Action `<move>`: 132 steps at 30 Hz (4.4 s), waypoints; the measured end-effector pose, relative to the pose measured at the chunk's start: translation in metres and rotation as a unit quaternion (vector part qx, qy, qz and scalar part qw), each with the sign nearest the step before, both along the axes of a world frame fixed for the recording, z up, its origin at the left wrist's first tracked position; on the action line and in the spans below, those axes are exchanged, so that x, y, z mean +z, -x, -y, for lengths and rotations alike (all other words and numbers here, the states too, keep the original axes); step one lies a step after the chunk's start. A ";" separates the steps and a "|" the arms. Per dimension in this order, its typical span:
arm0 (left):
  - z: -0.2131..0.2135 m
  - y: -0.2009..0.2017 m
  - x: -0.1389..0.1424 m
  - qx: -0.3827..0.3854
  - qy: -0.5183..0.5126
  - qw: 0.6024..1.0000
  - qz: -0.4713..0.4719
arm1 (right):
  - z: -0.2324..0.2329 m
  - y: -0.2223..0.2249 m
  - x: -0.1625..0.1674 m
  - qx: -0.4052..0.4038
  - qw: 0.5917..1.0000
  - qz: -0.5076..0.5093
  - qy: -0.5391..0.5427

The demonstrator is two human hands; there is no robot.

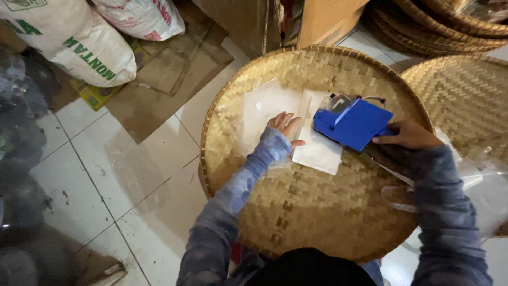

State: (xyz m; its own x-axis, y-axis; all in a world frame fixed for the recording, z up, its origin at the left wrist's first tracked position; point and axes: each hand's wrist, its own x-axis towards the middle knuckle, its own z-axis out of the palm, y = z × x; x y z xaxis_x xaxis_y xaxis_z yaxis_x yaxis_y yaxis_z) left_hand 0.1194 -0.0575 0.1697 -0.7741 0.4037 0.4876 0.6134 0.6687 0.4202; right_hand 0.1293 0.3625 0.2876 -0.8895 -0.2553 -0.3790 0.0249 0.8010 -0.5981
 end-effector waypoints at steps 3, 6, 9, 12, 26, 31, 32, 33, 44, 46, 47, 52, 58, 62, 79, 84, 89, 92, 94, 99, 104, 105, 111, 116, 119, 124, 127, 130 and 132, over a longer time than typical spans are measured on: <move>0.006 0.017 -0.006 0.052 0.042 0.997 0.025 | 0.014 -0.014 0.016 -0.040 0.993 -0.061 -0.088; 0.051 0.038 -0.008 0.204 0.063 0.976 0.035 | 0.035 -0.048 0.037 -0.081 0.951 -0.224 -0.196; 0.100 0.052 -0.008 0.296 0.067 0.953 0.010 | 0.072 -0.071 0.043 -0.092 0.897 -0.397 -0.173; 0.111 0.051 -0.014 0.267 0.137 0.951 0.072 | 0.125 -0.073 0.022 0.045 0.938 -0.341 -0.047; 0.075 -0.004 0.050 0.334 0.106 0.932 0.096 | 0.281 -0.066 -0.077 0.228 0.906 -0.270 -0.235; 0.114 0.010 0.040 0.300 0.063 0.920 0.243 | 0.274 -0.050 -0.080 0.238 0.874 -0.372 -0.201; 0.120 0.011 0.037 0.264 0.130 0.937 0.187 | 0.270 -0.041 -0.077 0.236 0.859 -0.403 -0.210; 0.125 0.013 0.033 0.271 0.133 0.928 0.219 | 0.267 -0.033 -0.073 0.236 0.842 -0.432 -0.220; 0.118 0.058 -0.007 0.303 0.024 0.906 0.294 | 0.267 0.019 -0.049 0.110 0.908 -0.391 -0.099; 0.120 0.060 -0.006 0.294 -0.040 0.891 0.343 | 0.273 0.011 -0.059 0.138 0.915 -0.344 -0.161; 0.120 0.058 -0.007 0.287 -0.073 0.881 0.369 | 0.275 0.003 -0.065 0.157 0.929 -0.274 -0.192; 0.111 0.034 0.005 0.318 0.061 0.862 0.389 | 0.281 -0.038 -0.088 0.194 0.897 -0.330 -0.220; 0.107 0.042 0.022 0.356 0.015 0.807 0.471 | 0.294 -0.062 -0.081 0.242 0.902 -0.263 -0.242; 0.106 0.057 0.010 0.318 0.042 0.782 0.535 | 0.294 -0.066 -0.077 0.239 0.893 -0.291 -0.249; 0.095 0.020 0.054 0.188 0.164 0.876 0.414 | 0.304 -0.075 -0.055 0.252 0.875 -0.301 -0.284; 0.098 0.031 -0.009 0.205 0.039 0.924 0.320 | 0.306 -0.075 -0.053 0.259 0.874 -0.279 -0.302; 0.103 0.012 -0.010 0.121 0.268 0.938 0.182 | 0.309 -0.077 -0.052 0.261 0.870 -0.278 -0.312; 0.093 0.015 0.023 0.252 -0.126 0.878 0.388 | 0.310 -0.078 -0.056 0.261 0.861 -0.291 -0.326; 0.091 0.014 0.041 0.225 -0.139 0.887 0.379 | 0.311 -0.077 -0.058 0.255 0.861 -0.294 -0.326; 0.096 0.015 0.034 0.188 -0.087 0.892 0.403 | 0.311 -0.078 -0.060 0.250 0.862 -0.297 -0.326; 0.101 0.035 -0.012 0.168 0.078 0.927 0.325 | 0.311 -0.078 -0.055 0.245 0.869 -0.295 -0.313; 0.101 0.038 -0.018 0.182 0.063 0.917 0.348 | 0.311 -0.078 -0.055 0.249 0.876 -0.280 -0.304; 0.103 0.035 -0.003 0.217 -0.038 0.854 0.472 | 0.307 -0.078 -0.066 0.223 0.853 -0.353 -0.314; 0.102 0.011 0.048 0.226 -0.232 0.796 0.512 | 0.305 -0.074 -0.069 0.225 0.866 -0.354 -0.273; 0.103 -0.003 0.070 0.193 -0.331 0.791 0.477 | 0.298 -0.064 -0.054 0.214 0.891 -0.355 -0.186; 0.118 0.000 0.067 0.137 -0.396 0.844 0.334 | 0.274 -0.022 -0.019 0.055 0.977 -0.148 0.142; 0.126 0.042 0.050 0.143 -0.391 0.848 0.329 | 0.251 -0.001 -0.007 0.003 0.931 -0.312 0.189; 0.120 0.080 0.027 0.174 -0.351 0.839 0.378 | 0.235 0.014 -0.011 -0.036 0.908 -0.313 0.277; 0.110 0.088 0.014 0.176 -0.338 0.836 0.396 | 0.226 0.019 -0.021 -0.034 0.896 -0.257 0.360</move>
